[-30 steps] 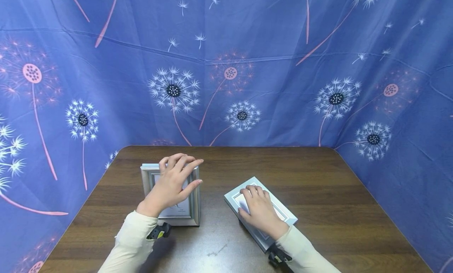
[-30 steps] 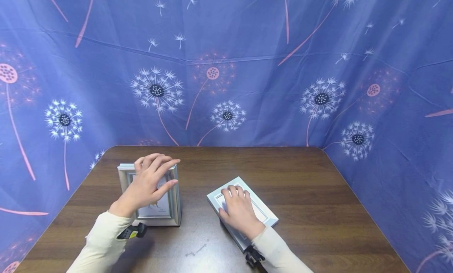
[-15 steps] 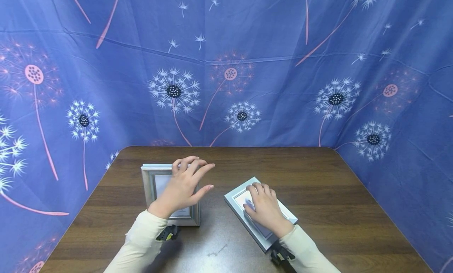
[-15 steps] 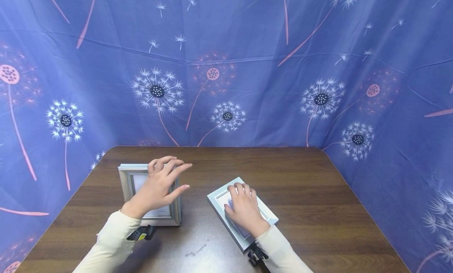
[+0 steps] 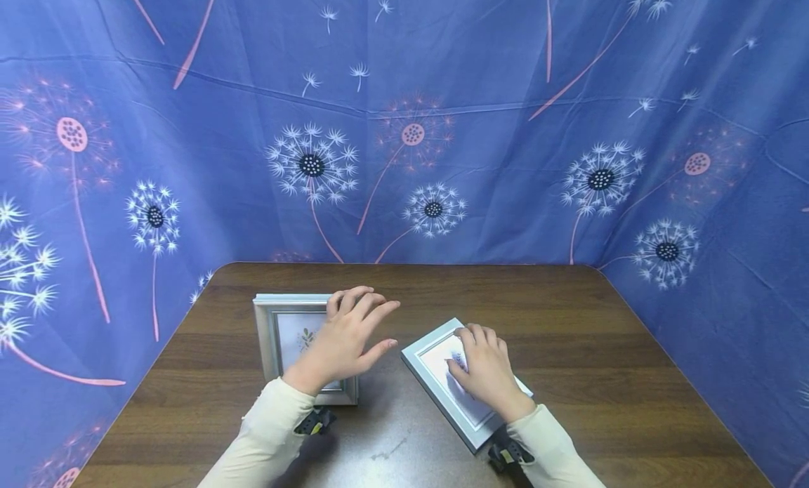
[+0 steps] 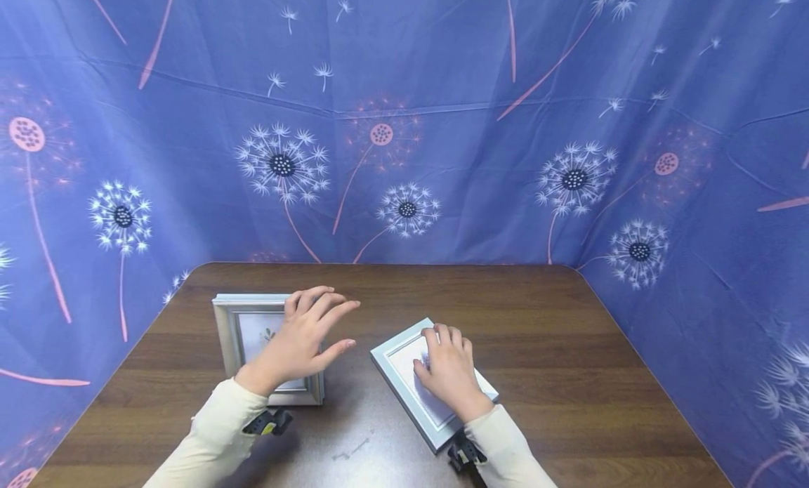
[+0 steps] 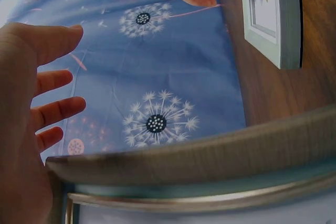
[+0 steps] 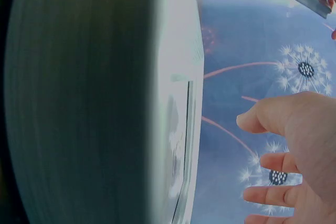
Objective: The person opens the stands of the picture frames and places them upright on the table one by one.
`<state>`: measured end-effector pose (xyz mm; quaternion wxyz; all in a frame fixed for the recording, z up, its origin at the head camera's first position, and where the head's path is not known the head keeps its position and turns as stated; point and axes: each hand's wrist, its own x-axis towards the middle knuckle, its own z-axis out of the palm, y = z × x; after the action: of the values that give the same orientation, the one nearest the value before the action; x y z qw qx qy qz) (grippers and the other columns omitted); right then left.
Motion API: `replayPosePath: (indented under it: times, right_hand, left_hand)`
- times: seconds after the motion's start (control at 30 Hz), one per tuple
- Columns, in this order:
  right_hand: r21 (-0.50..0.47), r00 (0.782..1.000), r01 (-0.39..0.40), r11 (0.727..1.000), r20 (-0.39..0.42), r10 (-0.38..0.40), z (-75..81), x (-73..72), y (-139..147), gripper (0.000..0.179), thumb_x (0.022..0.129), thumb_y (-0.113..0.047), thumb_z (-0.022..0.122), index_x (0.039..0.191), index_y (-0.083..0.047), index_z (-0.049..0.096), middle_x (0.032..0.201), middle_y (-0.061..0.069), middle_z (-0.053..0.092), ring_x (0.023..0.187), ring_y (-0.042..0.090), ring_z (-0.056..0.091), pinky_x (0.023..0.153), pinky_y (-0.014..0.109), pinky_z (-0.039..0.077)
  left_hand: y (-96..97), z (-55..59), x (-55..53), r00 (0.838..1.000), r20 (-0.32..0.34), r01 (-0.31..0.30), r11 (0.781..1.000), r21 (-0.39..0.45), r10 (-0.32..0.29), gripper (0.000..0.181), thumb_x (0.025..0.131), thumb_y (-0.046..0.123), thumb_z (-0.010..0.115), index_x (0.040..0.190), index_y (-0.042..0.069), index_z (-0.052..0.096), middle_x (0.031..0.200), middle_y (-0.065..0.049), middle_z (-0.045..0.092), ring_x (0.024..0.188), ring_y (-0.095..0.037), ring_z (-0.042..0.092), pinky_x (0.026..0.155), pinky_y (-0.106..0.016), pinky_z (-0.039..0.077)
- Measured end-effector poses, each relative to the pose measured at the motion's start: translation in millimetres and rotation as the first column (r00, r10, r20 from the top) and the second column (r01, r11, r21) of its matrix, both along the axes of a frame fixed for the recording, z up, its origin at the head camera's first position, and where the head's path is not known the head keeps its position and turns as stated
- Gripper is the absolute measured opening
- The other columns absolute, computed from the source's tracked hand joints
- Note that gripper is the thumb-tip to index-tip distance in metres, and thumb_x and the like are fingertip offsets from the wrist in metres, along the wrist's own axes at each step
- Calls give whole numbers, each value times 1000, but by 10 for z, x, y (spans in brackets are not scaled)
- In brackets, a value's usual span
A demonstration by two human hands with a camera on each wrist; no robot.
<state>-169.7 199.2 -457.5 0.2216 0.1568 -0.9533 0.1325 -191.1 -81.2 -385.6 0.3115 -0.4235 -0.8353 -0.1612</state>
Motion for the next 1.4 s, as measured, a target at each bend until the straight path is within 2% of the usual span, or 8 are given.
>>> replayPosePath:
  times: [0.13,0.37,0.9,1.17,1.4]
  right_hand:
    - [-22,1000,9,1000,-10,-9,-5,-3,55,46,77,-24,75,115,-3,59,117,21,56,108,45,52,83,61,42]
    - [-50,998,54,997,45,-52,-3,-11,142,49,79,-24,75,118,-1,58,121,23,55,113,47,49,86,61,39]
    - [-120,986,151,981,95,-140,38,30,334,48,80,-20,77,120,-2,58,122,25,55,116,50,46,89,64,36]
    - [-148,975,199,969,132,-181,6,36,425,51,81,-21,77,122,1,56,124,26,53,117,51,44,88,63,34]
    - [-156,966,227,961,161,-202,23,36,501,52,82,-21,75,124,3,54,127,28,52,119,51,41,91,65,32]
  left_hand:
    - [66,-26,-6,1000,2,-7,1000,-14,8,54,89,37,68,135,12,57,123,-7,55,125,-33,39,97,-57,25]
    - [162,-38,6,1000,0,-31,999,-22,31,54,87,35,71,134,13,57,124,-7,56,133,-33,36,105,-61,16]
    - [383,-96,-7,1000,-8,-9,997,-72,8,53,88,37,70,134,15,57,123,-5,56,132,-31,38,104,-56,28]
    - [496,-216,-15,998,59,-17,992,-127,24,53,91,40,67,136,17,55,126,-5,55,132,-30,37,104,-54,28]
    - [562,-383,-81,990,115,-61,987,-149,79,53,91,42,66,136,17,56,125,-5,55,130,-29,39,103,-54,29]
